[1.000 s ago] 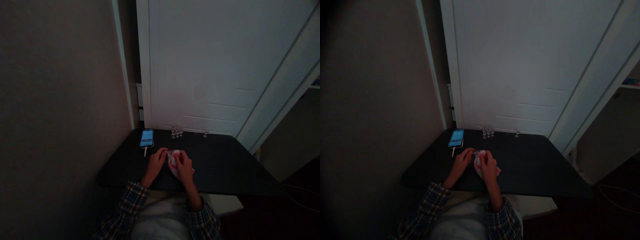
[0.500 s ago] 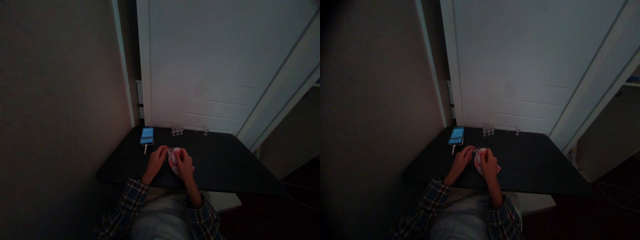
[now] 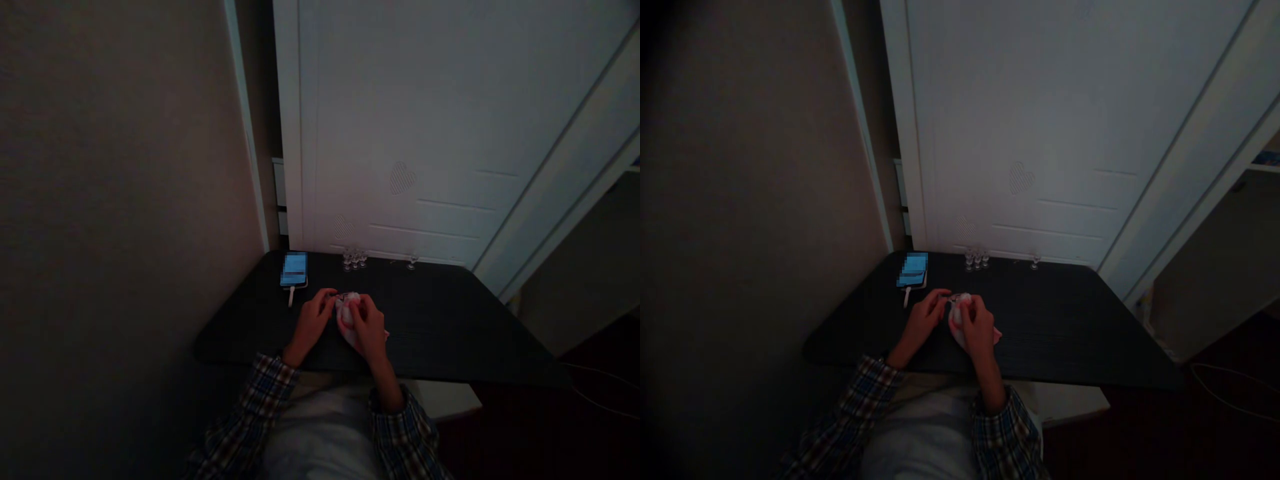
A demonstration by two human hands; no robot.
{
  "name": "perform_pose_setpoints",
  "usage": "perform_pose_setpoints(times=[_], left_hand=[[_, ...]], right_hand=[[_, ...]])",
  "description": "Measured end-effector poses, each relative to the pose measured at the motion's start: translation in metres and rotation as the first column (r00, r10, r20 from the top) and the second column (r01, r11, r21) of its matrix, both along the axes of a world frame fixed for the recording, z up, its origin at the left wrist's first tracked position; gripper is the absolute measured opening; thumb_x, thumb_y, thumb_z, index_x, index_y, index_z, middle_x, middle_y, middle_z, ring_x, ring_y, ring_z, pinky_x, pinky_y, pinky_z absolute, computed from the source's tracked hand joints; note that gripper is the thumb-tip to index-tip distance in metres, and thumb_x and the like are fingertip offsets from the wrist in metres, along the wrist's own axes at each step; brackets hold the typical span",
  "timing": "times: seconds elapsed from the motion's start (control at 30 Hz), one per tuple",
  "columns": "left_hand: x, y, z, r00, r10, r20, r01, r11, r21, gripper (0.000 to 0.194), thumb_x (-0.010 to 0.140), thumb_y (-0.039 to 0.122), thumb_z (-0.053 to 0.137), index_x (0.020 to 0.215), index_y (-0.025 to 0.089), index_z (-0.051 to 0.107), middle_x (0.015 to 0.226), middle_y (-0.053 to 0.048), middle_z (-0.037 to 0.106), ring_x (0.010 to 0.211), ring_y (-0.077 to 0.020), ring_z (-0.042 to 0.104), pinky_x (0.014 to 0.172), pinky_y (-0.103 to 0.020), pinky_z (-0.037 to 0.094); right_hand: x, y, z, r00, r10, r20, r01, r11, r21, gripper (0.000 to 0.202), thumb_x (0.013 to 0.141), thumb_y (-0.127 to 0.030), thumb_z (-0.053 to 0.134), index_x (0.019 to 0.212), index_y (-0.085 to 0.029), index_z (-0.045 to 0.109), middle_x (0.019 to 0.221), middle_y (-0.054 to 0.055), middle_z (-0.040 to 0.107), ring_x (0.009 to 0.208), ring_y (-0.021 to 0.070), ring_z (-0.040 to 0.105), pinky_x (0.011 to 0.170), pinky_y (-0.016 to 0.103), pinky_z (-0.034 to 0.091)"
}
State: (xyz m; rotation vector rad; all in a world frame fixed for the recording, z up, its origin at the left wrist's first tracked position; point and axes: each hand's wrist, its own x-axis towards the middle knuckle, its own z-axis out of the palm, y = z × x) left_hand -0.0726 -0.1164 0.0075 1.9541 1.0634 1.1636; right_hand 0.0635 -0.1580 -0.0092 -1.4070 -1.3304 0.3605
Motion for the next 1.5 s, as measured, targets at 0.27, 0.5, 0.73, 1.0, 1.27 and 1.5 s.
perform_pose_setpoints(times=[0.27,0.5,0.73,1.0,1.27,1.5], left_hand=[[0.0001,0.0015,-0.0021,0.999,-0.005,-0.050,0.005,1.000,-0.006,0.033,0.085,0.039,0.038,0.104,0.018,0.056,0.057,0.004,0.050,0.051,-0.0107,0.049,0.050,-0.021,0.035],[0.0004,0.0018,-0.0025,0.999,-0.004,-0.051,0.004,1.000,0.003,0.031,0.085,0.038,0.039,0.101,0.018,0.057,0.056,0.004,0.051,0.050,-0.0105,0.049,0.050,-0.021,0.035],[0.0003,0.0024,-0.0036,0.999,-0.002,-0.050,0.002,1.000,0.004,0.031,0.085,0.038,0.038,0.100,0.018,0.057,0.057,0.004,0.051,0.051,-0.0107,0.049,0.050,-0.021,0.034],[0.0006,0.0028,-0.0057,1.000,-0.008,-0.016,0.008,1.000,0.010,0.030,0.084,0.037,0.041,0.104,0.019,0.055,0.059,0.004,0.051,0.052,-0.0105,0.050,0.051,-0.021,0.036],[0.0015,0.0043,-0.0057,1.000,0.018,-0.012,-0.016,0.996,0.085,0.024,0.082,0.035,0.048,0.101,0.021,0.054,0.068,0.003,0.053,0.060,-0.0109,0.051,0.056,-0.021,0.039],[0.0000,0.0057,-0.0051,0.996,0.079,-0.032,-0.074,0.987,0.142,0.024,0.083,0.037,0.045,0.095,0.019,0.057,0.085,-0.002,0.059,0.070,-0.0132,0.054,0.063,-0.023,0.042]], right_hand=[[-0.0003,0.0000,0.0012,1.000,-0.008,0.003,0.008,1.000,0.012,0.027,0.086,-0.039,0.039,0.090,-0.020,0.058,0.073,0.001,0.063,0.064,0.0142,0.057,0.059,0.022,0.040],[0.0005,-0.0016,0.0028,1.000,-0.003,0.009,0.003,1.000,0.009,0.025,0.085,-0.037,0.040,0.092,-0.020,0.058,0.076,0.002,0.063,0.067,0.0148,0.057,0.061,0.023,0.041],[0.0001,-0.0013,0.0026,1.000,-0.003,0.005,0.003,1.000,0.012,0.025,0.085,-0.036,0.041,0.091,-0.020,0.058,0.075,0.001,0.063,0.064,0.0141,0.056,0.059,0.022,0.040],[0.0002,-0.0023,0.0030,1.000,0.009,-0.007,-0.009,1.000,0.003,0.025,0.086,-0.037,0.040,0.092,-0.020,0.058,0.075,0.001,0.063,0.063,0.0141,0.056,0.059,0.022,0.040],[-0.0001,-0.0027,0.0031,1.000,-0.004,0.022,0.003,1.000,0.023,0.025,0.086,-0.036,0.039,0.093,-0.020,0.058,0.077,0.001,0.062,0.067,0.0146,0.057,0.062,0.023,0.040],[0.0001,-0.0056,0.0073,0.998,0.029,0.055,-0.032,0.998,0.053,0.024,0.086,-0.037,0.041,0.090,-0.020,0.057,0.077,0.001,0.060,0.068,0.0140,0.055,0.063,0.022,0.039]])
